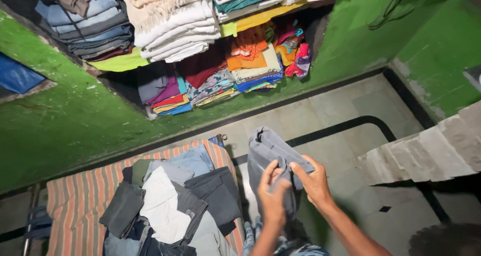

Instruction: The person sorts various garments on a bed, unfolding a blue pair of trousers to flatten it and then folding a pair of beige trousers and placing them into a shelf.

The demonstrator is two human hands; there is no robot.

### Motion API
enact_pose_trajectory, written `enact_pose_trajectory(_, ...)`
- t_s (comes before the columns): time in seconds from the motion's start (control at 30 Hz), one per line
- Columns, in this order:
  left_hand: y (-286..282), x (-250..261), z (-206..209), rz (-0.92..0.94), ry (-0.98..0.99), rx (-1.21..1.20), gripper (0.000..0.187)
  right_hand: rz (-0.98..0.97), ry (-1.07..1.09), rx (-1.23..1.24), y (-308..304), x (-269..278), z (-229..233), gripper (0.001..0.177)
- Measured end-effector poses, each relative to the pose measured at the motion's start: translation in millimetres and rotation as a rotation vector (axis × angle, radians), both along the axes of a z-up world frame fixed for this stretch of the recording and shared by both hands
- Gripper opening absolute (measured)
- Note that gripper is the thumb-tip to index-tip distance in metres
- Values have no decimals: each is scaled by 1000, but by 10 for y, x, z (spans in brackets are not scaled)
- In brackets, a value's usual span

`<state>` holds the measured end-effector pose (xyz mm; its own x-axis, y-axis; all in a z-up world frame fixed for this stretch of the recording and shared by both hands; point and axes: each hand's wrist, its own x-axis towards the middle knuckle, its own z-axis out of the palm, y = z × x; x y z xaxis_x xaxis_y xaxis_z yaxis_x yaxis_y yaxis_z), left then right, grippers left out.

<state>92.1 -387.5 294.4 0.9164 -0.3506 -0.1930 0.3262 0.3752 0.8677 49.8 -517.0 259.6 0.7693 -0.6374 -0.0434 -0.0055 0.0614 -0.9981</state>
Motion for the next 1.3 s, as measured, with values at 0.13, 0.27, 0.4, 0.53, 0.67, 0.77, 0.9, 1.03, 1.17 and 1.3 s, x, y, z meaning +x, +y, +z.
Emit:
enact_pose_trajectory(0.13,85,-217,-201,123,-766,422,84,-93,-144,177,-127,145,-71,24)
enact_pose_trajectory(0.27,296,286,-806,9,-347,731,32,305,31,-45,-725,95,15,38)
enact_pose_trajectory(0.4,597,1204,-864,191,-568,800,40,329,29,-844,-1694,314,104,41)
enact_pose_trajectory(0.53,193,2118,9,205,-873,974,44,-30,135,-1067,-2247,940,840,25)
enact_pose_trajectory(0.67,-103,2252,891,562,-853,463,32,-157,-612,-1230,-2348,827,1575,27)
enact_pose_trajectory(0.77,-146,1862,310,483,-1346,463,42,-231,-326,-1284,-1981,928,692,27)
enact_pose_trajectory(0.9,-84,1402,-1437,-866,-895,1406,28,808,1086,-1075,-1369,532,-1325,31)
enact_pose_trajectory(1.03,271,1933,-1401,-809,-798,1291,39,662,604,-1157,-2083,658,-1447,21)
enact_pose_trajectory(1.17,725,1755,-318,-328,-698,1106,34,268,378,-625,-2504,395,-563,24)
enact_pose_trajectory(1.3,762,1635,388,-287,-610,1181,43,234,191,-546,-2111,428,202,25)
